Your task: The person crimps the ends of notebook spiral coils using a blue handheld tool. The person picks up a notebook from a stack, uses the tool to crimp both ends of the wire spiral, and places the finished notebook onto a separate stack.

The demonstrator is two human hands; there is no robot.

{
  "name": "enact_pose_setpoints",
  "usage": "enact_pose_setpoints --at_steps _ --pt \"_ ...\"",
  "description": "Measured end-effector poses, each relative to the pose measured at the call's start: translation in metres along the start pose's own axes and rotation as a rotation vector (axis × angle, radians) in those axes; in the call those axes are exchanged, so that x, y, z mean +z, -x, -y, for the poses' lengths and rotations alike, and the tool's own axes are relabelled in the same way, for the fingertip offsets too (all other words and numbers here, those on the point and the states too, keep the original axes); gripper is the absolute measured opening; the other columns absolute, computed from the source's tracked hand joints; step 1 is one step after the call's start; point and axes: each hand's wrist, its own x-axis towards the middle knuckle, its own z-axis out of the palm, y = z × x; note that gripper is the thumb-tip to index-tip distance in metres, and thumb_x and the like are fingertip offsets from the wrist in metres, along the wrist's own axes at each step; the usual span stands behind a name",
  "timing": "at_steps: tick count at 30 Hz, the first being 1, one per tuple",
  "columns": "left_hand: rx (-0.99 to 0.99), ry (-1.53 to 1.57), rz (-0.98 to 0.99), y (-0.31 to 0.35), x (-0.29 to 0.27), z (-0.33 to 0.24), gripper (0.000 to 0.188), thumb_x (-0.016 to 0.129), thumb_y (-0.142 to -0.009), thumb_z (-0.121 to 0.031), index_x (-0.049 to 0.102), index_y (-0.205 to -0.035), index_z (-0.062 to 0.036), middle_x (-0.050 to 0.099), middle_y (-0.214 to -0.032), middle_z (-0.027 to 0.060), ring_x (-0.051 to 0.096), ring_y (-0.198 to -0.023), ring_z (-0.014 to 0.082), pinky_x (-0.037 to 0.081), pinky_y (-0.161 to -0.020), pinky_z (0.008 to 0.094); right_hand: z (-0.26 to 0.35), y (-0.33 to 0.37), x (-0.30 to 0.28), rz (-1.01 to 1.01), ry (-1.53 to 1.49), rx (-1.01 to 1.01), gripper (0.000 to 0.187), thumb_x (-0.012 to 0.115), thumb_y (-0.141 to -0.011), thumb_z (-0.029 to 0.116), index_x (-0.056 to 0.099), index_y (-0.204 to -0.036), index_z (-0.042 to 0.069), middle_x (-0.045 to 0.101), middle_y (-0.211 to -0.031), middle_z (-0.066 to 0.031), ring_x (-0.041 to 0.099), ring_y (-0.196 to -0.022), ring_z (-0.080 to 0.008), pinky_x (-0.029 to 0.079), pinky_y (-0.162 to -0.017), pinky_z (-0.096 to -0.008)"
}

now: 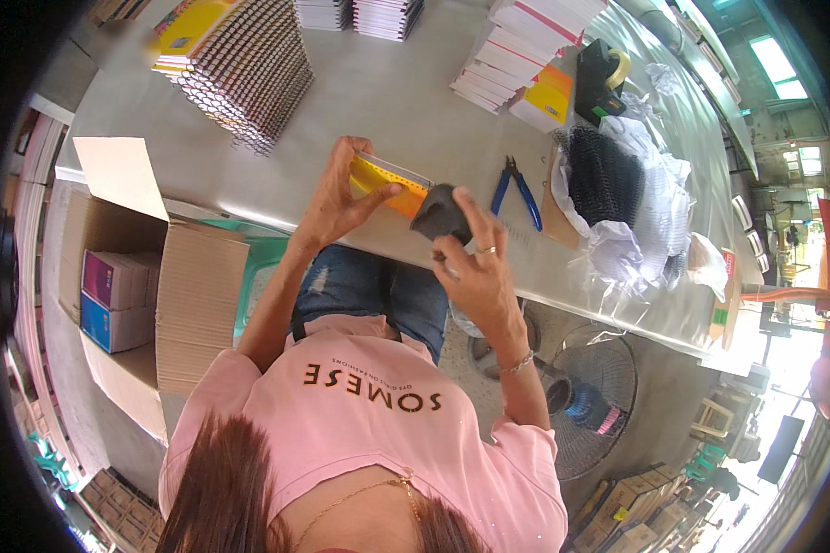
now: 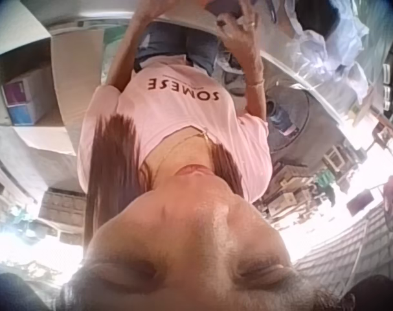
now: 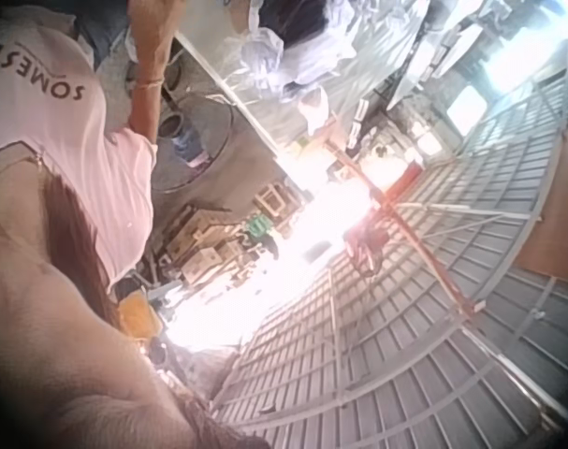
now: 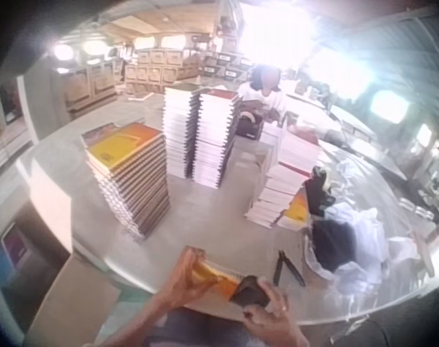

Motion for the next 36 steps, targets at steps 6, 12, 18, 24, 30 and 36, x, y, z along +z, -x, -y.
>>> enact_pose_setpoints --at_steps 6,12,18,24,30,36 --pt "-0.019 -0.004 0.000 0.001 0.000 0.001 0.057 0.081 -0.079 -0.028 0.044 -0.114 -0.0046 0.050 -0.106 0.0134 0.052 -0.100 0.0306 0.045 -0.088 0.0385 0.006 -0.002 -0.006 -0.099 -0.295 0.126 0.021 0.079 -0.068 0.003 0.065 -0.082 0.011 0.037 -0.150 -0.0131 0.041 -0.133 -0.0344 0.044 -0.097 -0.0428" --pt "-0.021 0.040 0.002 0.002 -0.004 0.002 0.056 0.081 -0.078 -0.027 0.045 -0.116 -0.0058 0.051 -0.107 0.0132 0.053 -0.099 0.0303 0.045 -0.089 0.0390 -0.008 -0.008 -0.013 0.017 -0.043 -0.008 0.024 0.080 -0.067 0.005 0.068 -0.086 0.012 0.036 -0.151 -0.0144 0.044 -0.132 -0.0336 0.043 -0.095 -0.0424" --pt "-0.047 0.068 0.016 0.006 -0.003 -0.001 0.059 0.082 -0.076 -0.027 0.045 -0.117 -0.0068 0.050 -0.108 0.0130 0.052 -0.103 0.0309 0.045 -0.090 0.0404 -0.010 -0.014 -0.028 -0.059 -0.288 0.080 0.025 0.081 -0.066 0.004 0.068 -0.087 0.010 0.043 -0.145 -0.0163 0.045 -0.131 -0.0309 0.042 -0.095 -0.0387" --pt "-0.006 0.014 0.014 0.008 -0.001 -0.011 0.067 0.086 -0.071 -0.030 0.046 -0.119 -0.0070 0.044 -0.115 0.0128 0.046 -0.111 0.0320 0.044 -0.094 0.0417 -0.057 -0.026 -0.023 -0.138 -0.873 0.464 0.024 0.076 -0.082 0.015 0.066 -0.098 0.002 0.048 -0.134 -0.0141 0.048 -0.122 -0.0185 0.042 -0.095 -0.0332" --pt "0.005 0.031 -0.029 0.011 0.010 -0.016 0.067 0.090 -0.062 -0.031 0.050 -0.110 -0.0058 0.047 -0.109 0.0098 0.042 -0.111 0.0337 0.042 -0.092 0.0454 -0.082 -0.034 0.005 0.077 -0.410 0.288 0.033 0.077 -0.083 0.023 0.063 -0.099 -0.002 0.052 -0.133 -0.0122 0.050 -0.117 -0.0158 0.040 -0.097 -0.0302" --pt "0.037 -0.033 -0.063 0.014 0.012 -0.011 0.069 0.091 -0.058 -0.036 0.050 -0.105 -0.0057 0.049 -0.106 0.0091 0.042 -0.106 0.0326 0.041 -0.091 0.0455 -0.086 -0.030 0.012 0.159 -0.851 0.391 0.043 0.075 -0.082 0.038 0.062 -0.100 0.001 0.052 -0.136 -0.0152 0.050 -0.123 -0.0213 0.041 -0.100 -0.0349"
